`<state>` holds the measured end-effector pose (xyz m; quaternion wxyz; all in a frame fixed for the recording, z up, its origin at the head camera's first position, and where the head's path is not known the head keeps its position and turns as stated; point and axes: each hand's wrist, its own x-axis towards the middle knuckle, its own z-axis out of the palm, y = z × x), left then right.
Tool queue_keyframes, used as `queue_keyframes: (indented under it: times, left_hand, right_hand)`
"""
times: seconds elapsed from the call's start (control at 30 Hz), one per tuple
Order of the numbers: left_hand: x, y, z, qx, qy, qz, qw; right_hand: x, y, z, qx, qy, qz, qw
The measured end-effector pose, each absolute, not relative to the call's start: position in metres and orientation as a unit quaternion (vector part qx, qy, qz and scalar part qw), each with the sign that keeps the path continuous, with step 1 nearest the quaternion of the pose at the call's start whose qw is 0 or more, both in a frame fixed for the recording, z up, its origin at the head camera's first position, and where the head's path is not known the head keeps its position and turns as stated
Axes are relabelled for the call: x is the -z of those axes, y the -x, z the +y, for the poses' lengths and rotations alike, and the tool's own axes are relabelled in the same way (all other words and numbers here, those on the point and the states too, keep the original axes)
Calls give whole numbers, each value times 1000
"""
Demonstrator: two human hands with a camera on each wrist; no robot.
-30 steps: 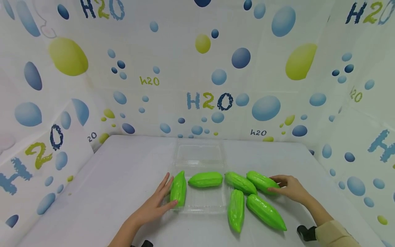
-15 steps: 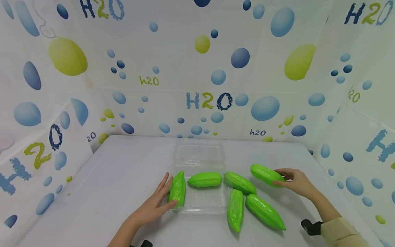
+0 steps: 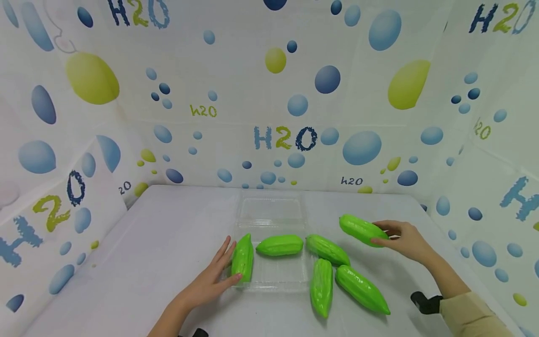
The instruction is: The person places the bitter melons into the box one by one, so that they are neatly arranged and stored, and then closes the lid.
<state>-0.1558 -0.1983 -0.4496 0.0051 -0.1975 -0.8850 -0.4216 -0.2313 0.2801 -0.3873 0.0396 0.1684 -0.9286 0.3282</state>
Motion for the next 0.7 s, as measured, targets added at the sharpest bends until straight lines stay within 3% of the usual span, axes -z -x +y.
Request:
queue_keyframes:
  times: [0.7]
  left_hand:
    - [454, 158, -199, 419, 194, -887, 8]
  right_hand:
    - [365, 233, 248, -352, -215, -910, 36]
